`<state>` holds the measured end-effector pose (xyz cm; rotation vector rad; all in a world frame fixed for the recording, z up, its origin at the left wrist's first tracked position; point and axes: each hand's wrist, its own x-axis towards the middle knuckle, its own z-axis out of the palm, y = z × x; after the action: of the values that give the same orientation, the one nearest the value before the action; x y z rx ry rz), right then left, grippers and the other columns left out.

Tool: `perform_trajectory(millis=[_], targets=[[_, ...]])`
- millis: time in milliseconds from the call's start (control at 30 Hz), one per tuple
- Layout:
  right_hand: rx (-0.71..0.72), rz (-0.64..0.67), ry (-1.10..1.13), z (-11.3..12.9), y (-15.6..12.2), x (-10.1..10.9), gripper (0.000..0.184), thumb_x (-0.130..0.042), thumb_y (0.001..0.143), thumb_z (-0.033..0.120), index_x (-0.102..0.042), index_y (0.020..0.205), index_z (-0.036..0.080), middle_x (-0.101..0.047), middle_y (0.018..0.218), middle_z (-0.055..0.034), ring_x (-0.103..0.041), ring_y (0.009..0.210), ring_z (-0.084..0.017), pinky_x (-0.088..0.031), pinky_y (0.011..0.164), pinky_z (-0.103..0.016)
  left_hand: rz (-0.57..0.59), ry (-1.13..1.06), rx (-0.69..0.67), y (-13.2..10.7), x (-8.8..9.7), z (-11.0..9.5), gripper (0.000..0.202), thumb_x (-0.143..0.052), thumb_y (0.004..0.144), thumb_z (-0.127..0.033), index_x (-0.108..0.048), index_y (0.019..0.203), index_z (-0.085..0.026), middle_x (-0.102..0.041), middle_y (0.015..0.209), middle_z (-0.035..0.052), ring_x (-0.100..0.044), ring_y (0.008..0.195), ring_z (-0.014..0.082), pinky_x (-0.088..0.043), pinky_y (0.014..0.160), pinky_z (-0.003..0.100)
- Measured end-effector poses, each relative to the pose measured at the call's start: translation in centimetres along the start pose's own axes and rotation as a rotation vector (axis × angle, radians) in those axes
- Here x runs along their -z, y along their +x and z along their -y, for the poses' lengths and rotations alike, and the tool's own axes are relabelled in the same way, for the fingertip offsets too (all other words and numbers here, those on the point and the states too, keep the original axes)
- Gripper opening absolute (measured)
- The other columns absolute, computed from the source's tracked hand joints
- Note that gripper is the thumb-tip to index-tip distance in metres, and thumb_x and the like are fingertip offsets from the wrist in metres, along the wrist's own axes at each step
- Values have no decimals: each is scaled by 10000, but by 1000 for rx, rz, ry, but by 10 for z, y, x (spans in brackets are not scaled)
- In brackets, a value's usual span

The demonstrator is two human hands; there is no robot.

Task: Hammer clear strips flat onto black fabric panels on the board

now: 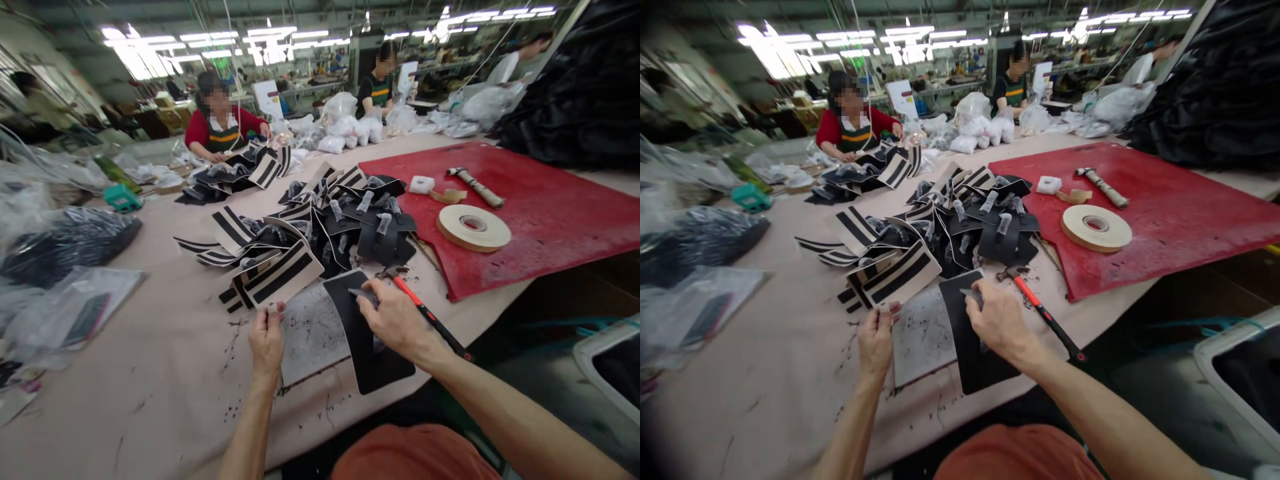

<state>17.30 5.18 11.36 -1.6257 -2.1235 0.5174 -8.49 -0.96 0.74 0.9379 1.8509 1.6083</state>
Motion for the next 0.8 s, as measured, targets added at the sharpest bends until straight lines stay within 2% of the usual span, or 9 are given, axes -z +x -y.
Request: perform_trajectory(millis=[133, 233, 333, 433, 533, 600, 700, 800], targets=[[-59, 192, 38, -8, -37, -69, 310, -515, 961, 320, -620, 1201, 154, -742, 964, -112, -706, 902, -257, -477, 810, -324, 5, -62, 67, -20, -10, -5, 464, -606, 896, -583, -701, 1055, -158, -740, 1087, 113, -707, 962, 227, -559, 915, 383], [-67, 227, 53, -4, -48, -97, 384, -498, 968, 311, -579, 1296, 128, -742, 1048, -139, -709, 967, -275, -494, 857, -348, 5, -157, 96, -25, -21, -9, 424, -619, 903, -551, -683, 1025, -149, -752, 1032, 108, -715, 954, 217, -557, 919, 372], [-67, 228, 41, -1, -46, -102, 409, -482, 976, 326, -582, 1311, 115, -738, 1075, -156, -710, 985, -288, -503, 871, -366, 60, -192, 85, -21, -36, -13, 380, -628, 908, -520, -658, 993, -151, -761, 1010, 106, -719, 945, 206, -548, 919, 353], [-55, 269, 18, -1, -42, -98, 405, -489, 972, 336, -602, 1297, 122, -742, 1066, -157, -713, 989, -291, -505, 878, -370, 159, -215, 89, -14, -59, -13, 370, -631, 908, -503, -623, 1051, -163, -768, 1012, 105, -724, 942, 204, -549, 892, 341], [-32, 307, 5, -2, -41, -93, 450, -517, 957, 391, -600, 1306, 119, -733, 1106, -171, -707, 1009, -311, -511, 878, -389, 269, -278, 132, -10, -83, -7, 422, -622, 910, -509, -598, 1149, -162, -765, 1051, 115, -722, 960, 207, -553, 887, 349], [-17, 324, 10, -3, -42, -90, 503, -536, 944, 430, -586, 1326, 108, -717, 1158, -184, -698, 1036, -327, -511, 890, -406, 315, -283, 148, -11, -94, -1, 426, -614, 911, -519, -620, 1142, -162, -757, 1087, 115, -713, 986, 202, -545, 917, 350], [3, 342, 57, -6, -43, -86, 544, -548, 937, 438, -556, 1371, 109, -692, 1231, -182, -680, 1089, -324, -498, 934, -411, 341, -237, 108, -13, -100, 6, 398, -592, 923, -539, -668, 1051, -170, -745, 1116, 103, -700, 1013, 196, -536, 950, 343], [0, 347, 100, -11, -44, -85, 574, -559, 932, 432, -530, 1410, 116, -674, 1278, -170, -668, 1122, -311, -484, 965, -393, 353, -201, 56, -13, -97, 11, 398, -571, 936, -549, -684, 1026, -178, -738, 1113, 99, -699, 1008, 204, -546, 944, 351]])
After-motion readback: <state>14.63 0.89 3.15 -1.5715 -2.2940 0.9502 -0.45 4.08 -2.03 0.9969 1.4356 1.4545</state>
